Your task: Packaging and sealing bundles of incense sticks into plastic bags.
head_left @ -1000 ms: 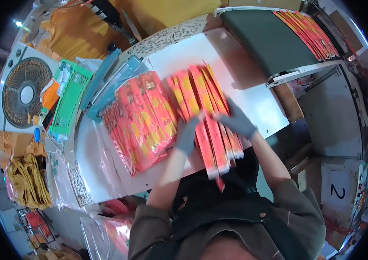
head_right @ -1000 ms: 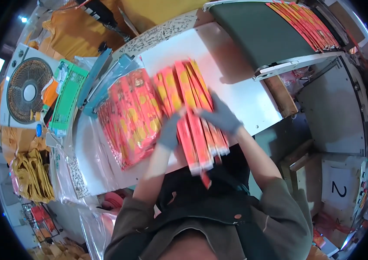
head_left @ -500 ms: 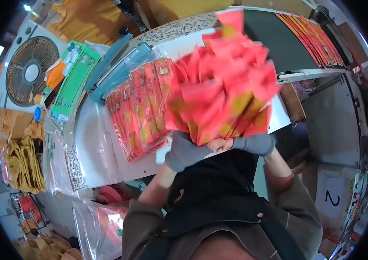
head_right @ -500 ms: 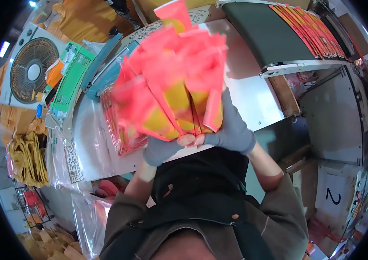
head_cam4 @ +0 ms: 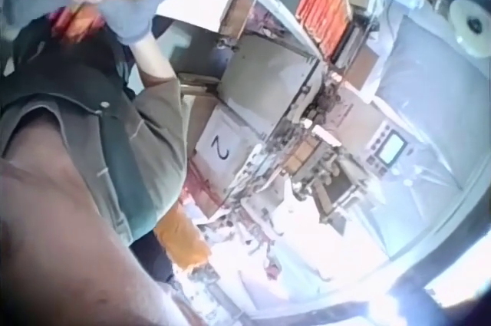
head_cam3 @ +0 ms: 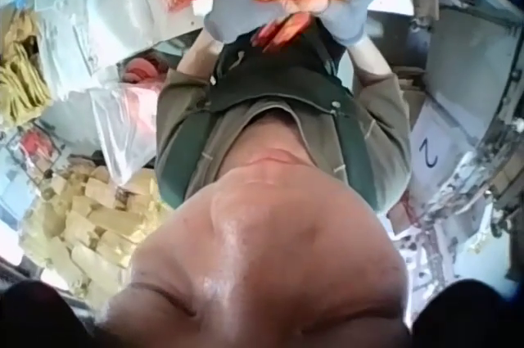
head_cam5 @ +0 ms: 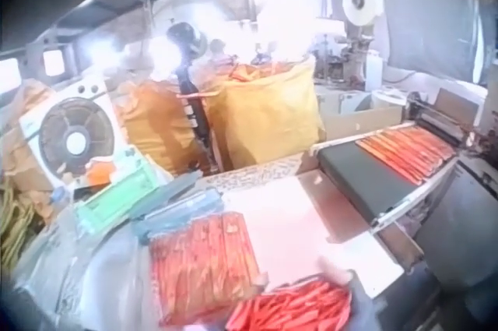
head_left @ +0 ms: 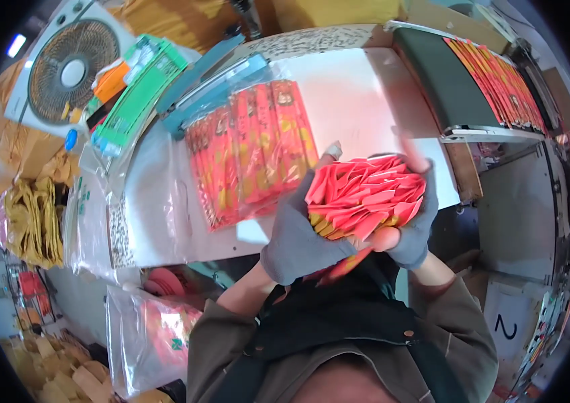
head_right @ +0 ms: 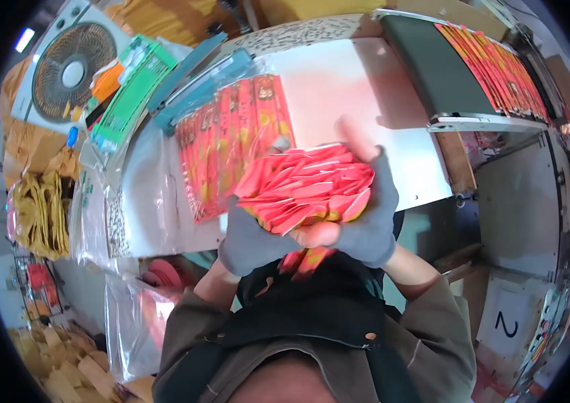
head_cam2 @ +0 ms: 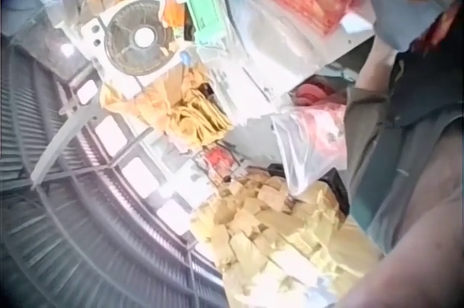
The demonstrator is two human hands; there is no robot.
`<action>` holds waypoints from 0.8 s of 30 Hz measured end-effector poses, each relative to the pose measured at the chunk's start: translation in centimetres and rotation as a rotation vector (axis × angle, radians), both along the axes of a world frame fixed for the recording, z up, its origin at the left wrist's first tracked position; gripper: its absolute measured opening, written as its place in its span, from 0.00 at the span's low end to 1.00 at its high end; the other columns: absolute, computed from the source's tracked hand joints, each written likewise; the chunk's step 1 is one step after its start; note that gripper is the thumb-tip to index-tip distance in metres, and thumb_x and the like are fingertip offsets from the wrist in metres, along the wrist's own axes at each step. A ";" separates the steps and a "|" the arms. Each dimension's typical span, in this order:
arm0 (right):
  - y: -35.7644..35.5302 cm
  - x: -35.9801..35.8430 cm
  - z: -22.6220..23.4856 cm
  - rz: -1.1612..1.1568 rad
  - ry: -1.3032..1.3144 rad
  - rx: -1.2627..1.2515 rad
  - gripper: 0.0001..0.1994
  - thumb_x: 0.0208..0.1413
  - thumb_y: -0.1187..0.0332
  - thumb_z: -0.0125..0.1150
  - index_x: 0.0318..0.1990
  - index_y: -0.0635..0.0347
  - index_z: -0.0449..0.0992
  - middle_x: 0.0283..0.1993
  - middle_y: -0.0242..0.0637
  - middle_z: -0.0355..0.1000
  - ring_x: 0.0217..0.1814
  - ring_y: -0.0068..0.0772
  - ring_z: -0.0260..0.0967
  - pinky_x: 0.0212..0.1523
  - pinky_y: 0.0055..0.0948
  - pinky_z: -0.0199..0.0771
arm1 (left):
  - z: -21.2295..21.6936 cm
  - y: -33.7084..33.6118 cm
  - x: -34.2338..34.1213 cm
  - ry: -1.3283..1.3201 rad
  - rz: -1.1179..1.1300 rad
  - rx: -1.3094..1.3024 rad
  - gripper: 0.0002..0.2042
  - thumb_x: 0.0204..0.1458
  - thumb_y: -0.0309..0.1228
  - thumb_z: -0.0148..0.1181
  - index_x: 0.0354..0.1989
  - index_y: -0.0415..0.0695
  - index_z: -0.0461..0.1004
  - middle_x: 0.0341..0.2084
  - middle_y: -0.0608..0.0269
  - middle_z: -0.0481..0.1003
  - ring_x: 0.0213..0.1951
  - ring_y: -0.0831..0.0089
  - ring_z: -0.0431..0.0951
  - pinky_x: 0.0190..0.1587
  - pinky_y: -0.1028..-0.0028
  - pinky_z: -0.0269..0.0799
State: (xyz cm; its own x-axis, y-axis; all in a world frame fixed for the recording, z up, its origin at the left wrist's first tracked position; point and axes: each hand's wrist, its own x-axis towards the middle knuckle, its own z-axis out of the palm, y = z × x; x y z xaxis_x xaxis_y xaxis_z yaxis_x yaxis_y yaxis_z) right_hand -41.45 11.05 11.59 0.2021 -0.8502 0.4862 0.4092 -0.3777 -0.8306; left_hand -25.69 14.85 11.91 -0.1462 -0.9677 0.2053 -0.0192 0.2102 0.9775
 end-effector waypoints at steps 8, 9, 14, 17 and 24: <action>-6.8 5.1 -4.4 0.864 0.510 0.394 0.17 0.45 0.67 0.64 0.41 0.70 0.76 0.44 0.47 0.74 0.49 0.36 0.70 0.53 0.32 0.66 | -9.6 1.6 2.0 0.459 0.043 0.315 0.30 0.50 0.43 0.59 0.56 0.38 0.59 0.48 0.63 0.65 0.51 0.74 0.65 0.53 0.73 0.62; -6.9 6.8 -4.9 0.918 0.500 0.345 0.11 0.46 0.71 0.61 0.36 0.70 0.77 0.39 0.44 0.75 0.43 0.33 0.71 0.49 0.31 0.68 | -10.2 2.0 2.5 0.443 0.183 0.237 0.28 0.53 0.45 0.55 0.57 0.40 0.59 0.47 0.64 0.64 0.50 0.76 0.64 0.53 0.74 0.61; -6.5 12.5 -6.2 0.988 0.740 0.234 0.06 0.48 0.75 0.59 0.33 0.69 0.77 0.33 0.37 0.75 0.40 0.28 0.71 0.47 0.28 0.68 | -10.3 7.9 11.6 0.083 0.171 0.277 0.27 0.56 0.37 0.52 0.63 0.43 0.54 0.54 0.61 0.64 0.51 0.73 0.68 0.55 0.72 0.61; -6.8 12.6 -7.3 0.990 0.676 0.162 0.06 0.48 0.73 0.61 0.32 0.68 0.77 0.33 0.37 0.74 0.38 0.25 0.70 0.43 0.24 0.67 | -8.8 10.6 24.1 -0.410 0.586 0.240 0.16 0.50 0.18 0.51 0.49 0.41 0.71 0.42 0.64 0.75 0.48 0.76 0.71 0.52 0.75 0.64; -6.6 12.8 -6.9 0.947 0.734 0.216 0.07 0.47 0.73 0.61 0.33 0.67 0.78 0.35 0.36 0.75 0.40 0.26 0.70 0.45 0.25 0.67 | -12.8 16.7 36.6 -1.227 0.658 0.371 0.26 0.41 0.28 0.61 0.53 0.44 0.66 0.54 0.56 0.64 0.56 0.57 0.64 0.57 0.66 0.62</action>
State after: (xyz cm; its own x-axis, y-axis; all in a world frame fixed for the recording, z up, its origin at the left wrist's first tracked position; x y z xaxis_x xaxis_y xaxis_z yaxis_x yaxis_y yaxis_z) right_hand -28.66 4.42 4.67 0.9540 -0.2664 -0.1373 -0.1451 -0.0098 -0.9894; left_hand 10.89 31.59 -0.92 0.4433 -0.8963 0.0064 -0.8643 -0.4256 0.2680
